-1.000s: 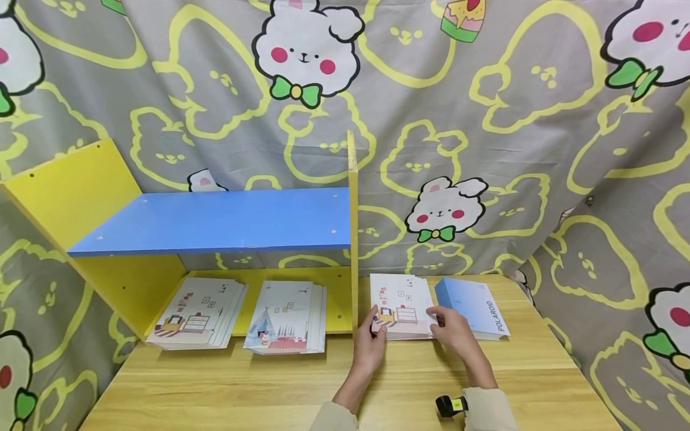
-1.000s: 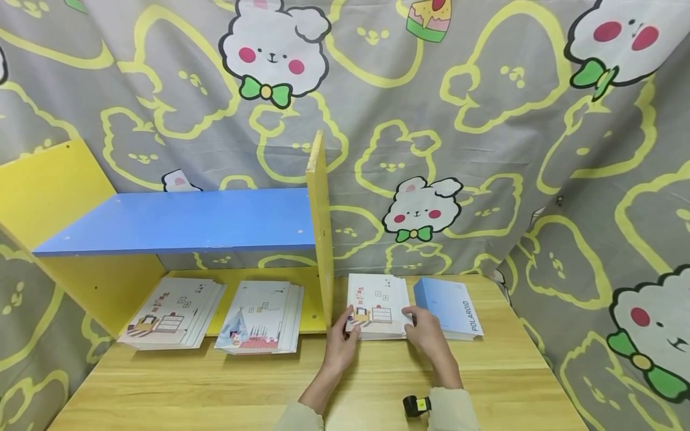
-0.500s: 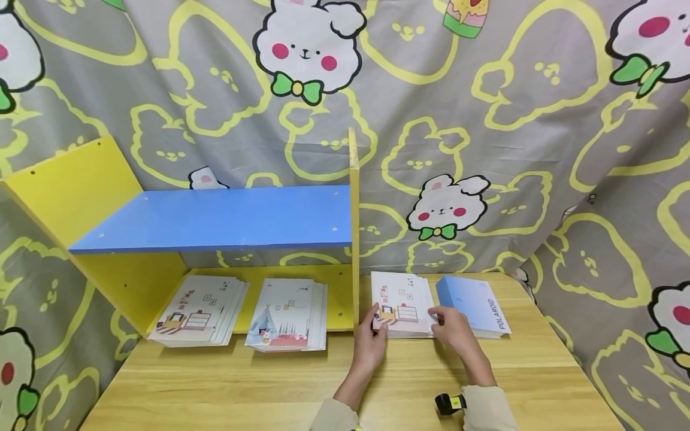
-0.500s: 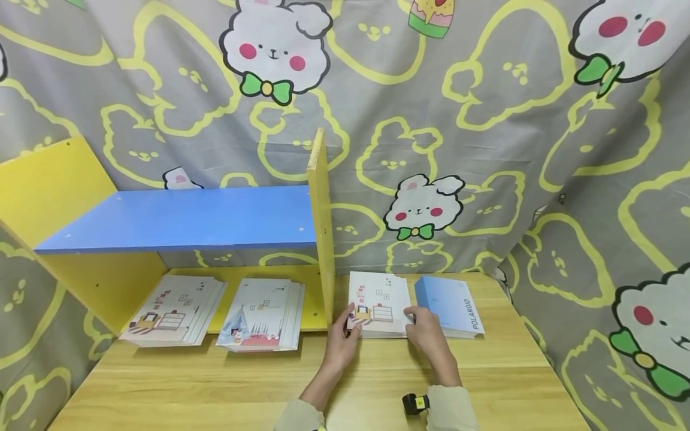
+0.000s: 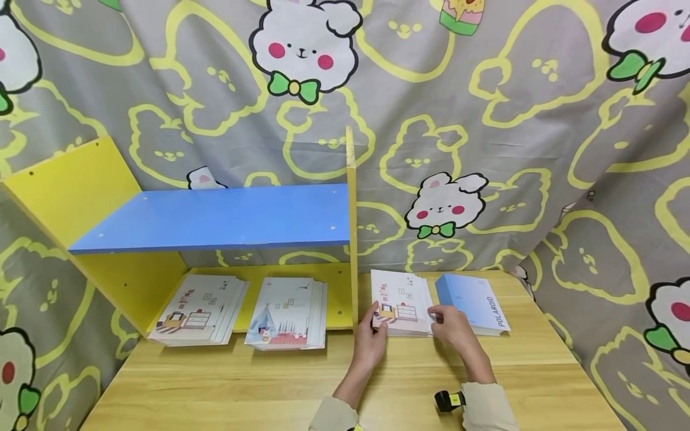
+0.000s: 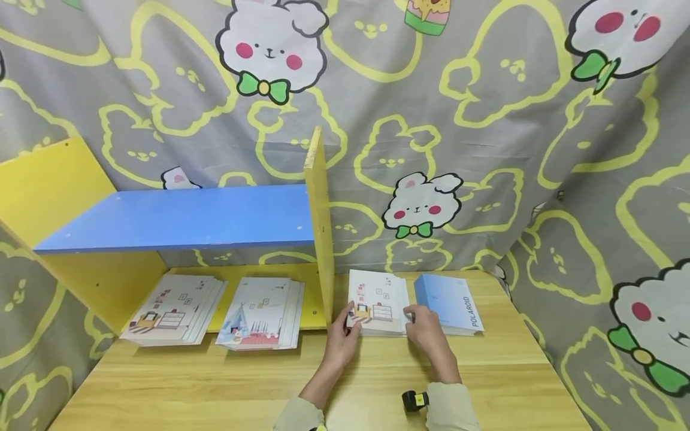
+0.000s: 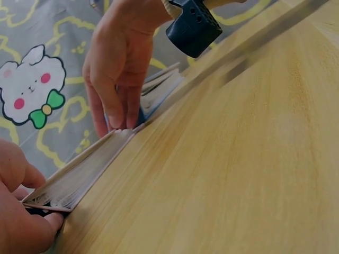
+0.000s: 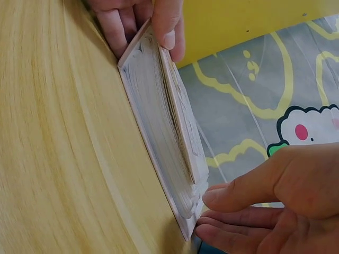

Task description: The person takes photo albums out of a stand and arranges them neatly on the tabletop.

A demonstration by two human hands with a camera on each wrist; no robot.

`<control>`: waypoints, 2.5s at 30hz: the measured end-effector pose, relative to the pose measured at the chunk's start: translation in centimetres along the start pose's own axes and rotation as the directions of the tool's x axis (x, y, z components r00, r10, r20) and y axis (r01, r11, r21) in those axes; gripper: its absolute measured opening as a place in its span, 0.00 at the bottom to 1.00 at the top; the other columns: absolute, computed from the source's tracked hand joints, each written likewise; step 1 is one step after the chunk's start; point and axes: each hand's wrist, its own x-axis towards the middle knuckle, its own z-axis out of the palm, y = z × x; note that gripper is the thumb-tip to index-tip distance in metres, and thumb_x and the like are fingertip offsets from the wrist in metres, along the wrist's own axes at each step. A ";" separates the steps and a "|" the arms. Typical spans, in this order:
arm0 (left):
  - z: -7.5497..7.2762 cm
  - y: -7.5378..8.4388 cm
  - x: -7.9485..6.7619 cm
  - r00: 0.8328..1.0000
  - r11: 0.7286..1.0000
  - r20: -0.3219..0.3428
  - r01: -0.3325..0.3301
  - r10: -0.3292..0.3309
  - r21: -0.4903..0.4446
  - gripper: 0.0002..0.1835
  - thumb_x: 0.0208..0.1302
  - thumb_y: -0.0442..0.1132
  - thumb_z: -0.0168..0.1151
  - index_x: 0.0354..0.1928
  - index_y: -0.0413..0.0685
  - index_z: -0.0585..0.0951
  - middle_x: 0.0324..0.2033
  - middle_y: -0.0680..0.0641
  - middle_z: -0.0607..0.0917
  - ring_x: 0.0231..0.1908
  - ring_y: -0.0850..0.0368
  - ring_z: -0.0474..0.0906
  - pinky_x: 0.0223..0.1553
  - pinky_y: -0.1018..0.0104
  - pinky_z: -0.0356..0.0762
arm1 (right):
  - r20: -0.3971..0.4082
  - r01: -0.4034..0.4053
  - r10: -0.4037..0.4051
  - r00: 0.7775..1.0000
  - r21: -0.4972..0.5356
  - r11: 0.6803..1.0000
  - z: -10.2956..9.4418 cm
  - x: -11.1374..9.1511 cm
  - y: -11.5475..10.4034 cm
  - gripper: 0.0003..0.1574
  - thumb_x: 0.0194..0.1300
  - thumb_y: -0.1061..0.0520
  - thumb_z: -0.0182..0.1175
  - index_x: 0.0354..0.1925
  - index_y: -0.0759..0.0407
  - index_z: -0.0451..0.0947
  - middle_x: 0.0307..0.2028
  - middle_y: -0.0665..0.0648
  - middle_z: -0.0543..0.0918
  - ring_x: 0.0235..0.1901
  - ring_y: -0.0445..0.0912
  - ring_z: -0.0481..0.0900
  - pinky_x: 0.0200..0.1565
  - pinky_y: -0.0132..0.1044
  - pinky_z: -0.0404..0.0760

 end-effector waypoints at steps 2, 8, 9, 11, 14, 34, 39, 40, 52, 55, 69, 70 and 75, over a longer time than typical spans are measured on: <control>0.0 0.1 0.0 1.000 1.000 -0.001 -0.001 0.001 0.004 0.30 0.73 0.27 0.55 0.75 0.35 0.64 0.61 0.30 0.78 0.31 0.61 0.74 0.28 0.74 0.76 | 0.011 -0.005 0.005 1.000 0.016 1.000 -0.1 0.0 0.0 0.26 0.61 0.74 0.59 0.59 0.77 0.77 0.53 0.75 0.81 0.55 0.67 0.79 0.50 0.54 0.84; 0.0 0.2 0.0 1.000 1.000 0.000 -0.001 0.001 0.019 0.31 0.70 0.24 0.55 0.75 0.36 0.66 0.59 0.29 0.78 0.35 0.58 0.77 0.33 0.73 0.79 | 0.024 -0.011 0.010 1.000 0.041 0.999 -0.1 -0.1 -0.1 0.28 0.60 0.74 0.59 0.60 0.77 0.76 0.57 0.77 0.79 0.58 0.70 0.77 0.54 0.56 0.83; -0.1 0.2 -0.1 1.000 1.000 0.002 -0.002 0.002 0.019 0.31 0.70 0.24 0.55 0.75 0.36 0.65 0.60 0.29 0.78 0.38 0.57 0.78 0.35 0.72 0.80 | 0.023 -0.008 0.007 1.000 0.042 0.999 -0.1 -0.1 -0.1 0.28 0.61 0.74 0.59 0.60 0.76 0.76 0.57 0.77 0.79 0.59 0.70 0.77 0.53 0.56 0.83; -0.3 0.2 -0.2 1.000 1.000 0.011 -0.008 0.007 0.021 0.32 0.70 0.23 0.54 0.75 0.36 0.65 0.62 0.28 0.76 0.42 0.54 0.79 0.40 0.70 0.82 | 0.026 -0.006 0.005 1.000 0.052 0.999 -0.2 -0.2 -0.2 0.28 0.61 0.73 0.58 0.61 0.76 0.76 0.58 0.78 0.78 0.59 0.70 0.76 0.50 0.53 0.84; -0.6 0.3 -0.3 1.000 1.000 0.019 -0.019 0.018 0.024 0.32 0.70 0.23 0.54 0.75 0.37 0.65 0.65 0.28 0.74 0.47 0.49 0.80 0.44 0.67 0.83 | 0.023 0.005 -0.007 1.000 0.068 0.998 -0.4 -0.3 -0.3 0.28 0.62 0.72 0.58 0.62 0.74 0.75 0.58 0.79 0.77 0.59 0.70 0.76 0.45 0.49 0.84; -2.5 2.1 -2.7 0.982 0.995 0.160 -0.094 0.100 -0.044 0.30 0.74 0.26 0.53 0.75 0.36 0.62 0.66 0.28 0.70 0.62 0.35 0.74 0.55 0.62 0.82 | -0.053 0.119 -0.113 0.992 0.139 0.983 -0.7 -2.2 -0.3 0.22 0.70 0.68 0.60 0.61 0.70 0.77 0.57 0.73 0.80 0.55 0.67 0.79 0.52 0.56 0.84; -3.3 2.2 -3.3 0.975 0.992 0.183 -0.120 0.125 -0.040 0.29 0.74 0.28 0.55 0.75 0.37 0.63 0.67 0.28 0.69 0.64 0.32 0.72 0.60 0.54 0.80 | -0.083 0.143 -0.129 0.988 0.185 0.972 -0.4 -2.7 -0.6 0.20 0.72 0.68 0.59 0.61 0.68 0.78 0.58 0.71 0.80 0.57 0.66 0.79 0.53 0.55 0.84; -3.4 2.2 -3.4 0.975 0.991 0.183 -0.125 0.130 -0.037 0.29 0.74 0.28 0.55 0.74 0.37 0.64 0.68 0.28 0.69 0.64 0.32 0.72 0.62 0.53 0.78 | -0.092 0.148 -0.132 0.987 0.193 0.970 -0.4 -2.7 -0.7 0.20 0.72 0.68 0.59 0.61 0.68 0.78 0.58 0.71 0.80 0.56 0.66 0.79 0.53 0.55 0.84; -5.5 2.8 -4.7 0.973 0.991 0.196 -0.132 0.125 0.021 0.23 0.77 0.35 0.56 0.70 0.42 0.71 0.67 0.35 0.74 0.64 0.31 0.72 0.63 0.44 0.76 | -0.177 0.217 -0.172 0.969 0.279 0.935 0.4 -3.2 -1.6 0.22 0.69 0.71 0.61 0.61 0.69 0.77 0.52 0.69 0.84 0.54 0.63 0.82 0.57 0.55 0.82; -5.9 2.9 -5.1 0.971 0.990 0.197 -0.141 0.137 0.007 0.22 0.76 0.35 0.56 0.69 0.40 0.72 0.64 0.34 0.75 0.63 0.32 0.73 0.62 0.47 0.78 | -0.188 0.234 -0.184 0.965 0.294 0.927 0.6 -3.4 -1.6 0.21 0.70 0.71 0.61 0.60 0.70 0.77 0.53 0.70 0.84 0.54 0.62 0.82 0.56 0.54 0.82; -7.5 3.9 -5.8 0.972 0.986 0.165 -0.164 0.168 -0.038 0.19 0.76 0.35 0.57 0.65 0.39 0.75 0.61 0.36 0.79 0.60 0.34 0.76 0.63 0.52 0.77 | -0.250 0.272 -0.169 0.953 0.466 0.842 1.4 -3.9 -3.1 0.22 0.69 0.72 0.61 0.61 0.70 0.76 0.53 0.71 0.83 0.53 0.57 0.84 0.54 0.29 0.82; -7.7 3.9 -5.9 0.972 0.985 0.162 -0.167 0.171 -0.037 0.19 0.76 0.35 0.58 0.65 0.40 0.75 0.61 0.36 0.79 0.60 0.34 0.76 0.63 0.51 0.77 | -0.252 0.271 -0.166 0.953 0.476 0.837 1.5 -4.0 -3.2 0.22 0.69 0.72 0.61 0.61 0.70 0.76 0.53 0.71 0.83 0.52 0.56 0.84 0.54 0.28 0.81; -8.5 3.9 -6.3 0.971 0.983 0.155 -0.182 0.182 -0.015 0.19 0.76 0.35 0.58 0.65 0.42 0.76 0.60 0.42 0.81 0.59 0.36 0.77 0.63 0.52 0.77 | -0.238 0.258 -0.156 0.959 0.501 0.826 1.9 -4.3 -3.6 0.22 0.70 0.72 0.60 0.61 0.71 0.75 0.53 0.73 0.83 0.53 0.57 0.84 0.53 0.24 0.80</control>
